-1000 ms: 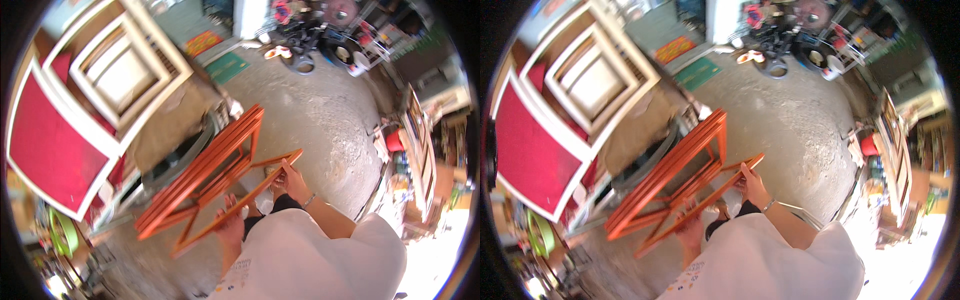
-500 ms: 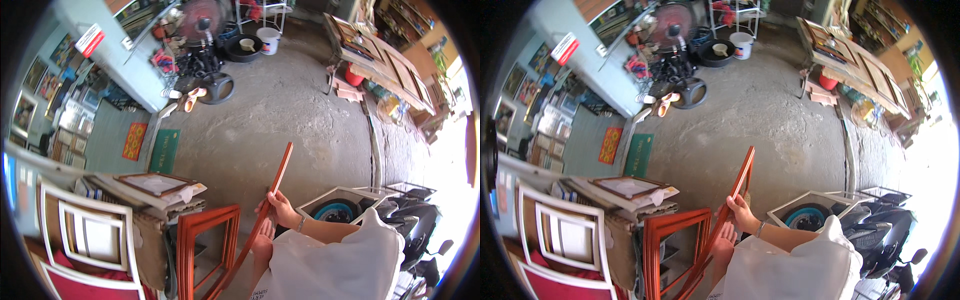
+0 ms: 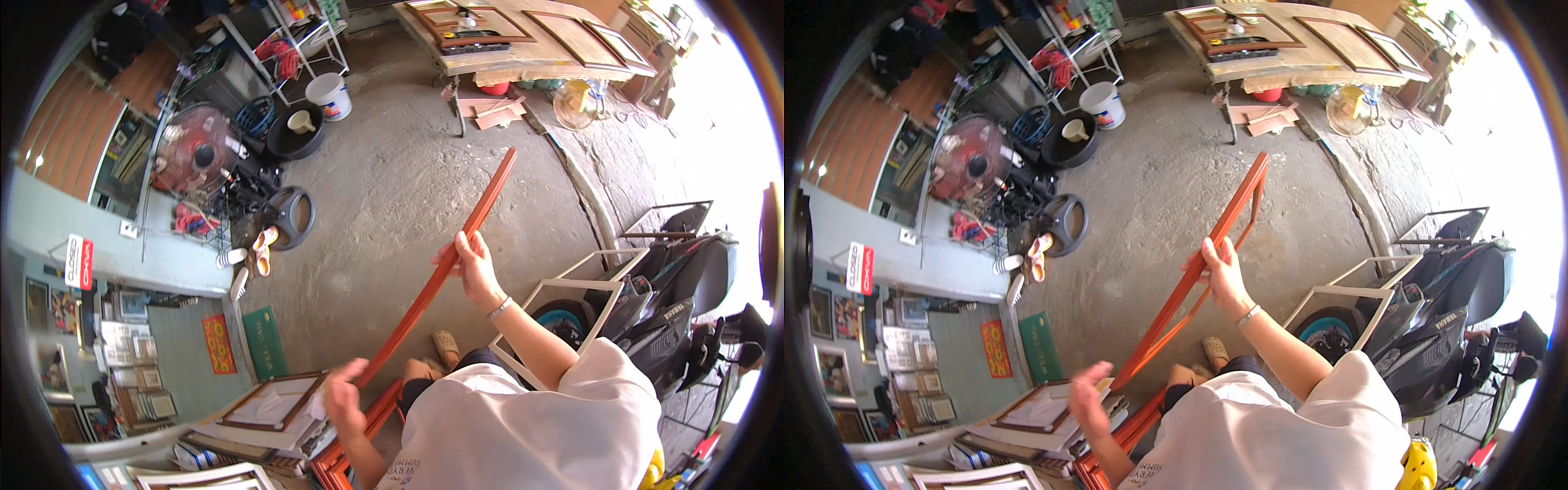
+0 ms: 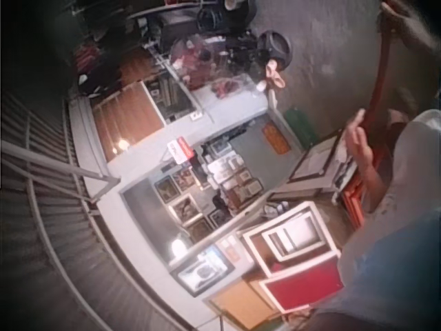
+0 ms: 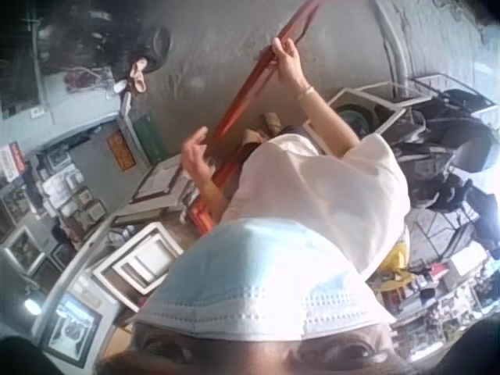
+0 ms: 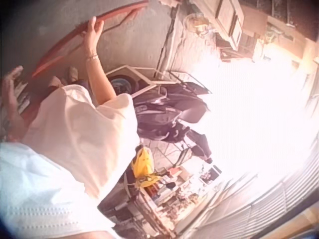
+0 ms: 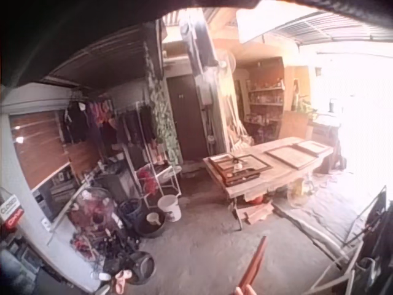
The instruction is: The person carries several reddish-brown wooden frames to an outdoor area and places them on a stand. They then use a spray gun connected to a hose to apply a clear coat to the frames, moving around to cover all sides.
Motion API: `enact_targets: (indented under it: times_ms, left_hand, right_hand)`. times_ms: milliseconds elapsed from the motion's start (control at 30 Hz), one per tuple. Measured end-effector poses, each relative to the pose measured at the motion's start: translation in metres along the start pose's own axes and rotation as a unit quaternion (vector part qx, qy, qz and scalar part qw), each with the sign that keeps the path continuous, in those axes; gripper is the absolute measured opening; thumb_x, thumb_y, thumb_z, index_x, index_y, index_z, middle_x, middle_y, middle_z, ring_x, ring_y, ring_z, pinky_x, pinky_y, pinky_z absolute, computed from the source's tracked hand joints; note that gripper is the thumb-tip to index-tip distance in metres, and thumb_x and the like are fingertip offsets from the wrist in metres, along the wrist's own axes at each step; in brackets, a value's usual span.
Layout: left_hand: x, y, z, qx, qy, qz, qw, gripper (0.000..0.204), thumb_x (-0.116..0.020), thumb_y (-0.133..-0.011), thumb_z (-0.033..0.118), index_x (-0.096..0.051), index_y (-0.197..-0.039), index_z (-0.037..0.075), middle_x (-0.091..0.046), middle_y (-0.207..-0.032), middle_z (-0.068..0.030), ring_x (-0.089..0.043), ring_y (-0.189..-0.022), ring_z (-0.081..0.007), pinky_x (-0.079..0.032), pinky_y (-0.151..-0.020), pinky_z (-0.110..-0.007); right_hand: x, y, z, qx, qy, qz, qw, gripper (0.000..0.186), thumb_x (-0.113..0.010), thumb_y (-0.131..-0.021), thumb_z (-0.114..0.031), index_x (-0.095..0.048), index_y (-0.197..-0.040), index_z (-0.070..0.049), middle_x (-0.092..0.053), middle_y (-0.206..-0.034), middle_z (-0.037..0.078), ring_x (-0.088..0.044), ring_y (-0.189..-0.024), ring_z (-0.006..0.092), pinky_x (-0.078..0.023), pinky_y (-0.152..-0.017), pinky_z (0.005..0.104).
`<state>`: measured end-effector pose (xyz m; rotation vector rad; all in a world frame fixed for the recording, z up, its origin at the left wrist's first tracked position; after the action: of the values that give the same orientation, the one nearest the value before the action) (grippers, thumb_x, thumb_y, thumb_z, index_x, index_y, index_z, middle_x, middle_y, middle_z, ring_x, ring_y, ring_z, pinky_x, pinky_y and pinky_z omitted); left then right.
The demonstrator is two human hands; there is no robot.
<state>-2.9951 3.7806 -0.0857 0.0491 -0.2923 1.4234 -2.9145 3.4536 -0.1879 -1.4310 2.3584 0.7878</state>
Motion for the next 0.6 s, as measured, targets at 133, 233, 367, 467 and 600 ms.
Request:
enact_targets:
  times_ms: [133,233,367,467,600]
  left_hand:
    - [0.024,-0.096,-0.031,0.043,-0.092,0.086,0.991,0.037,-0.045,-0.103,0.027,-0.065,-0.112,-0.003,-0.067,-0.111,-0.0141,-0.062,-0.106,-0.0237,-0.047,-0.092,-0.037]
    - [-0.02,-0.154,-0.062,0.069,-0.042,-0.061,0.995,0.047,-0.051,-0.101,0.04,-0.06,-0.123,0.0,-0.064,-0.123,-0.0146,-0.06,-0.116,-0.0249,-0.045,-0.098,-0.038]
    - [-0.122,-0.236,-0.052,0.026,-0.048,-0.312,0.949,0.065,-0.065,-0.092,0.05,-0.056,-0.131,-0.001,-0.061,-0.131,-0.0165,-0.058,-0.122,-0.027,-0.043,-0.104,-0.039]
    - [-0.191,-0.314,-0.059,0.027,-0.109,-0.396,0.911,0.059,-0.074,-0.086,0.043,-0.059,-0.129,0.004,-0.068,-0.119,-0.0155,-0.066,-0.11,-0.0268,-0.049,-0.095,-0.037]
    - [-0.289,-0.391,-0.041,-0.063,-0.195,-0.487,0.849,0.051,-0.079,-0.083,0.033,-0.063,-0.125,0.009,-0.072,-0.105,-0.0149,-0.07,-0.096,-0.0299,-0.053,-0.084,-0.035]
  right_hand:
    - [0.03,-0.039,-0.068,0.077,-0.033,0.055,0.995,0.024,-0.051,-0.104,-0.034,-0.044,-0.104,-0.012,-0.064,-0.088,0.008,-0.071,-0.082,0.0238,-0.061,-0.065,0.0385]
    - [0.044,-0.071,-0.115,0.128,-0.06,0.073,0.987,0.024,-0.051,-0.104,-0.033,-0.044,-0.103,-0.01,-0.064,-0.087,0.009,-0.072,-0.081,0.0258,-0.061,-0.065,0.04]
    - [0.077,-0.129,-0.165,0.182,-0.069,0.116,0.974,0.02,-0.048,-0.105,-0.028,-0.044,-0.102,-0.009,-0.064,-0.087,0.01,-0.072,-0.081,0.0293,-0.062,-0.068,0.0435]
    - [0.103,-0.168,-0.193,0.192,-0.056,0.176,0.964,0.02,-0.049,-0.105,-0.028,-0.045,-0.101,-0.009,-0.064,-0.085,0.01,-0.071,-0.079,0.028,-0.063,-0.069,0.0408]
    - [0.153,-0.218,-0.237,0.196,-0.042,0.239,0.95,0.021,-0.049,-0.105,-0.03,-0.048,-0.102,-0.009,-0.065,-0.085,0.01,-0.071,-0.077,0.0275,-0.061,-0.068,0.0407]
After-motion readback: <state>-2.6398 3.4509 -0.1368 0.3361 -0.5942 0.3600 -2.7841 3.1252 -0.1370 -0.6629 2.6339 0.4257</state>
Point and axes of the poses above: each hand's wrist, its own y-axis away from the middle knuckle, its own x-axis out of the back of the hand, z = x × y, the point moved 6 cm from there along -y, towards the middle knuckle
